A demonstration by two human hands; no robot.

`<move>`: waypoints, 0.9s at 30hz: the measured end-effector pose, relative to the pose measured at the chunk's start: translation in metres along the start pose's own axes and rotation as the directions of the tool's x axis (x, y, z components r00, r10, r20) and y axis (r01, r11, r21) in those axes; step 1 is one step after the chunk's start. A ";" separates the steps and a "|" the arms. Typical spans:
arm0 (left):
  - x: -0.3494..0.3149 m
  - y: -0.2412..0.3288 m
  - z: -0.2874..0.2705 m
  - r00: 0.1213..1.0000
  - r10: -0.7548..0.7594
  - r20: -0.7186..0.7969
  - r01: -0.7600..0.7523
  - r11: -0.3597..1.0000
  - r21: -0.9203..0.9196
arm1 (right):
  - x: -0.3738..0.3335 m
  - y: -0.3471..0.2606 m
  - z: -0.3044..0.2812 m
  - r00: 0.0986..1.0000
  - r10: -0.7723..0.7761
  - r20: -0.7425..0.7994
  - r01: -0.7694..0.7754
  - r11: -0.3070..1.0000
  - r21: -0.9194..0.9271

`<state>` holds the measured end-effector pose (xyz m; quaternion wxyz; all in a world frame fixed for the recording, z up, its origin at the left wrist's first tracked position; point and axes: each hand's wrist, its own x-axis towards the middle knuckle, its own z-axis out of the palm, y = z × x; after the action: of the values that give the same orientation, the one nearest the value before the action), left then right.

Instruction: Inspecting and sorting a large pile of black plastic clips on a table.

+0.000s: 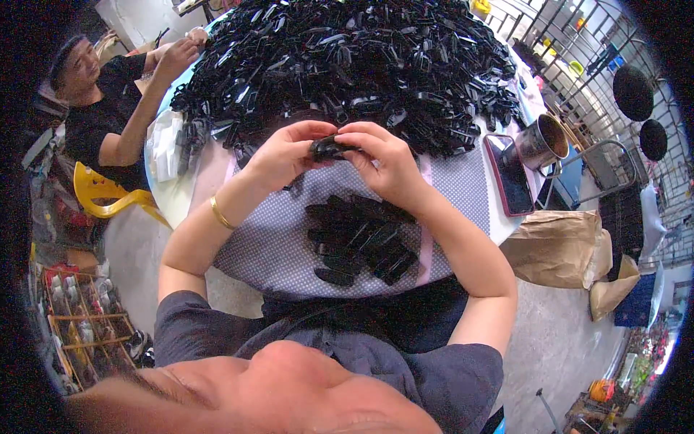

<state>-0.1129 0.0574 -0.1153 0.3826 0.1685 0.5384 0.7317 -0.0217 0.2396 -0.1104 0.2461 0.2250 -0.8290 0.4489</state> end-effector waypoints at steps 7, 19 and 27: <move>-0.002 -0.005 0.005 0.991 0.095 0.092 -0.077 0.980 -0.184 | -0.004 0.009 0.002 0.985 0.159 -0.070 -0.157 0.987 0.025; -0.014 -0.005 0.025 0.812 0.553 0.189 -0.380 0.254 0.890 | -0.006 0.004 0.008 0.935 0.348 -0.063 -0.295 0.866 0.404; -0.009 -0.001 0.021 0.966 0.256 0.041 -0.249 0.876 0.414 | -0.004 0.003 0.002 0.838 0.531 0.124 -0.493 0.639 0.590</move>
<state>-0.0923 0.0650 -0.1073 0.2351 0.3092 0.6578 0.6452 -0.0209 0.2397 -0.1158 0.0499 0.0332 -0.6641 0.7453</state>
